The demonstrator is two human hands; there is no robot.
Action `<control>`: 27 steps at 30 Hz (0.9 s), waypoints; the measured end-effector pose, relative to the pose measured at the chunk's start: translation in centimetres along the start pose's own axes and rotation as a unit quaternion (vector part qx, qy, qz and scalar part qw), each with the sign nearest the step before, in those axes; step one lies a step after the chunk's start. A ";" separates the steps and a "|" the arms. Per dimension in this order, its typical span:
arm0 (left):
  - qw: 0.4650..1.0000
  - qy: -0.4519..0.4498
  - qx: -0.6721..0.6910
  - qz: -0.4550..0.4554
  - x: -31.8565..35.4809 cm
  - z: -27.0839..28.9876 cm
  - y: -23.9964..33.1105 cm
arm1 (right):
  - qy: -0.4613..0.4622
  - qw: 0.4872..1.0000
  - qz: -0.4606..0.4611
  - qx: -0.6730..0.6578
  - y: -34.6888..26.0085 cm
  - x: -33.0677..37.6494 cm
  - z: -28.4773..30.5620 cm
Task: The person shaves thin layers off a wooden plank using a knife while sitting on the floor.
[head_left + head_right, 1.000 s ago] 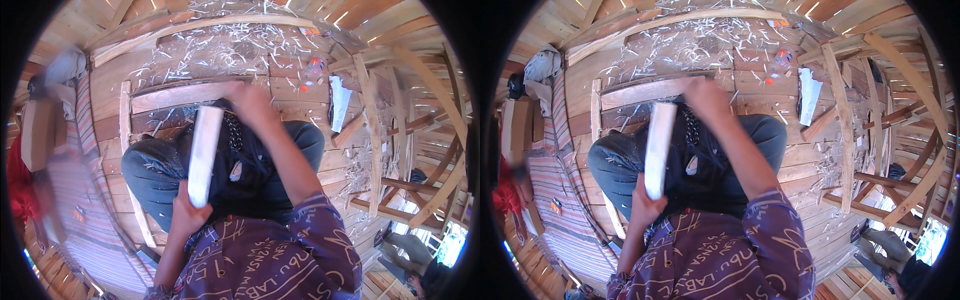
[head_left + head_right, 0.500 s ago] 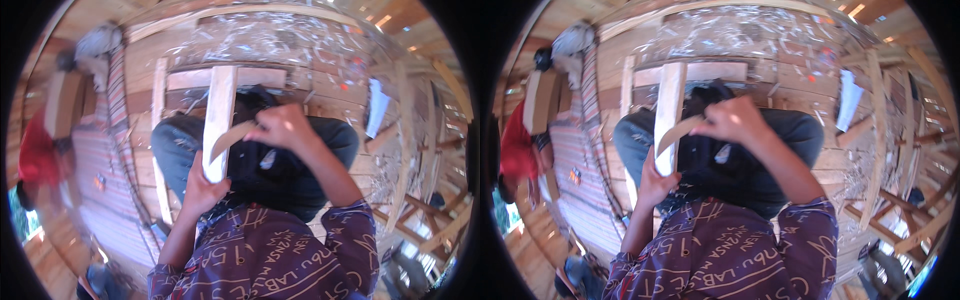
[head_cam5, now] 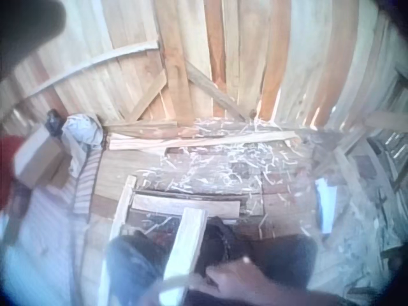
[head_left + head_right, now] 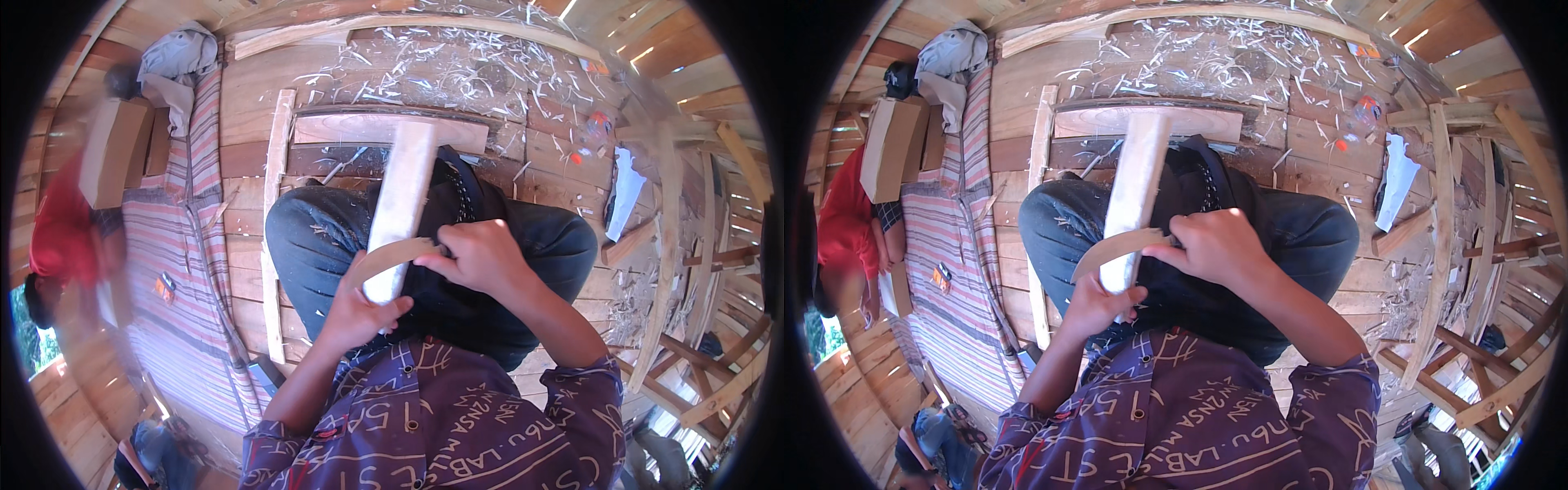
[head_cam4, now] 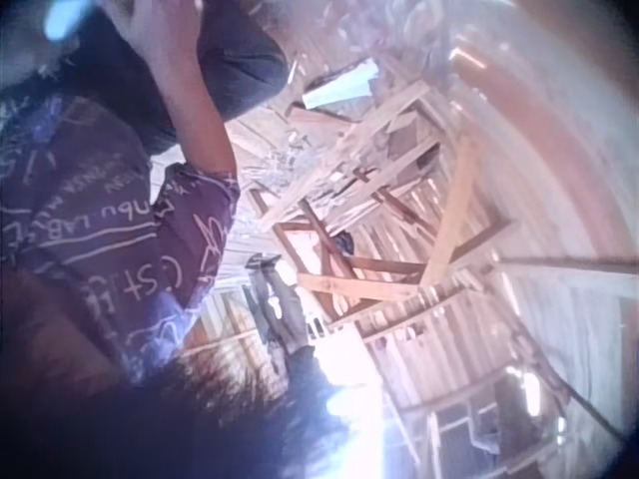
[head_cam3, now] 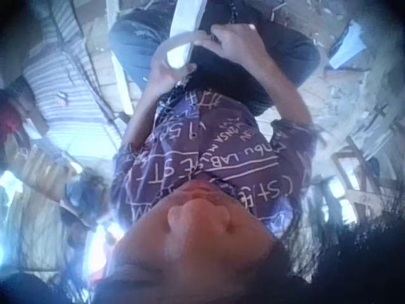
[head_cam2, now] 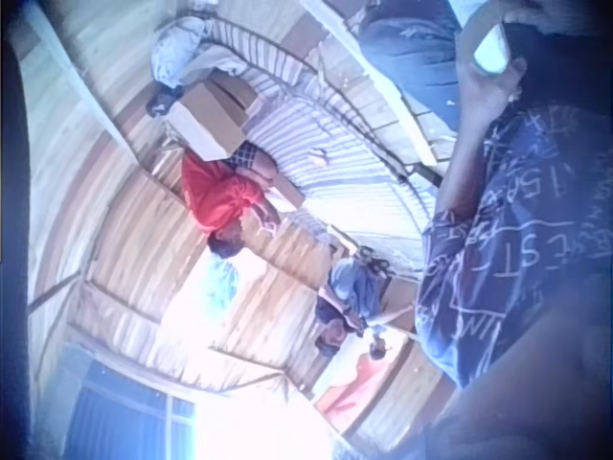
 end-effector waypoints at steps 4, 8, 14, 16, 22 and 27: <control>0.998 0.037 -0.036 -0.019 -0.1 0.3 0.7 | 0.036 0.994 0.071 0.077 1.7 -1.8 -0.8; 0.989 0.092 -0.087 -0.075 -0.2 2.3 1.3 | 0.105 0.984 0.069 0.130 4.5 -4.7 0.7; 0.943 0.060 -0.194 -0.265 -0.4 1.1 1.4 | 0.251 0.909 -0.322 -0.081 10.8 -5.6 4.2; 0.987 -0.086 -0.101 -0.095 1.2 -1.6 -1.6 | 0.399 0.860 -0.304 -0.095 16.7 -1.7 9.7; 1.000 0.012 -0.005 -0.006 -0.3 0.1 0.1 | 0.315 0.893 -0.287 -0.142 10.0 3.4 6.9; 0.998 -0.034 -0.056 -0.015 -1.4 -2.0 2.3 | 0.100 0.988 -0.099 -0.070 1.4 3.0 1.2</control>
Point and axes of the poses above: each hand's wrist, its own x-axis away from the middle knuckle, its own z-axis out of the back of the hand, y = z × x, the point moved 3 cm from there along -x, towards the middle knuckle, and after that the axes turned 10 degrees about -x, right-handed, at the moved point
